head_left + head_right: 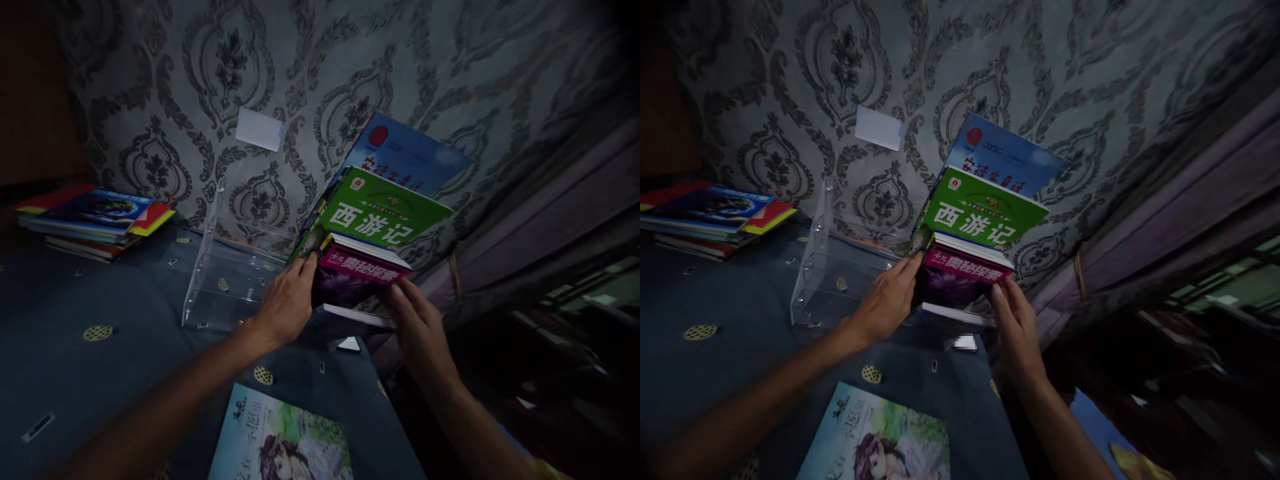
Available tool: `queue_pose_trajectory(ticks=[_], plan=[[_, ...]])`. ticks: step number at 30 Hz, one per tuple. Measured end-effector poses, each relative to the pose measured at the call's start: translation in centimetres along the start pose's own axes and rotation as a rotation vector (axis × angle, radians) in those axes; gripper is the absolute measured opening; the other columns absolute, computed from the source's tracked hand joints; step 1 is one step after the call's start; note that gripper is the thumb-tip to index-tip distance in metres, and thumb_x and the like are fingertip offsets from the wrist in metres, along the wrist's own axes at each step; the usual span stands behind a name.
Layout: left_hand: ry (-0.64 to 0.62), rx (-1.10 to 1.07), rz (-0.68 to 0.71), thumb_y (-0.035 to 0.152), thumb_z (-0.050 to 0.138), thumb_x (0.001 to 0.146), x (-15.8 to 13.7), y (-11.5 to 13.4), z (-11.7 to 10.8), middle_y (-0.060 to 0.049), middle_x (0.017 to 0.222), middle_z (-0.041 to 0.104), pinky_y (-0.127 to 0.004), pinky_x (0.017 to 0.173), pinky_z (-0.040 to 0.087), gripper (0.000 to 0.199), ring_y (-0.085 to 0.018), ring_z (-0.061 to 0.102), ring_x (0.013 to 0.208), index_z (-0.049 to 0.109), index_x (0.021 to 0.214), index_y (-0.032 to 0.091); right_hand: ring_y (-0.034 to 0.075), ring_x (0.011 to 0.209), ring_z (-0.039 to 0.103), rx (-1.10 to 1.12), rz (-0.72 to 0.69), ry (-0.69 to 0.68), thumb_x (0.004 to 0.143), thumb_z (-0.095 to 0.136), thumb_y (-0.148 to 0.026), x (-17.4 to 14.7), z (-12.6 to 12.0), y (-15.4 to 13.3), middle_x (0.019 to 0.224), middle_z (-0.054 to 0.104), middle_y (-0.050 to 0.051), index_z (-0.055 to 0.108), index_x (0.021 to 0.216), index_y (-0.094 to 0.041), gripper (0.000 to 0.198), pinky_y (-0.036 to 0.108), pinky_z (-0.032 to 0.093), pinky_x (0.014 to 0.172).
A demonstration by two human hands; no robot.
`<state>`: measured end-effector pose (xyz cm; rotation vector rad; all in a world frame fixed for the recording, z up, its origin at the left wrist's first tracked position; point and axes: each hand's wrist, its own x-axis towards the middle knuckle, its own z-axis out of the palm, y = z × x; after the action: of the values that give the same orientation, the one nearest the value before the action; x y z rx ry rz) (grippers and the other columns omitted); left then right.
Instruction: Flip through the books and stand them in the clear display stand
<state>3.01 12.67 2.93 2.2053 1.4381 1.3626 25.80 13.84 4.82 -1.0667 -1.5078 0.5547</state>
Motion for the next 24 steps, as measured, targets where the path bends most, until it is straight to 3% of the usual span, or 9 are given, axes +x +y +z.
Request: queue_pose_trajectory(ticks=[10,17,24], plan=[[-0.014,-0.096,0.049,0.003,0.040,0.088,0.5,-0.9,-0.3,-0.019,0.136,0.061,-0.044,0.108,0.051,0.062,-0.028,0.062,0.123,0.044,0.150,0.008,0.025,0.123,0.066,-0.005,0.009,0.075,0.090,0.065,-0.056,0.3,0.5,0.5,0.126,0.072,0.006,0.066,0.121,-0.026,0.043,0.044,0.051,0.107],[-0.203,-0.394,0.040,0.005,0.041,0.089,2.3,-4.2,-2.8,-0.014,0.132,0.069,-0.041,0.111,0.048,0.054,-0.023,0.065,0.124,0.057,0.141,0.009,0.023,0.116,0.068,0.051,0.039,0.066,0.084,0.072,-0.055,0.7,0.2,1.1,0.121,0.072,0.003,0.067,0.114,-0.029,0.040,0.042,0.055,0.102],[-0.200,-0.325,0.100,0.001,0.041,0.083,2.3,-4.2,-1.6,-0.009,0.130,0.071,-0.043,0.110,0.048,0.055,-0.023,0.065,0.123,0.064,0.131,0.015,0.024,0.113,0.069,0.015,0.060,-0.020,0.086,0.068,-0.059,1.0,0.3,1.3,0.120,0.073,0.003,0.067,0.108,-0.027,0.039,0.044,0.055,0.103]])
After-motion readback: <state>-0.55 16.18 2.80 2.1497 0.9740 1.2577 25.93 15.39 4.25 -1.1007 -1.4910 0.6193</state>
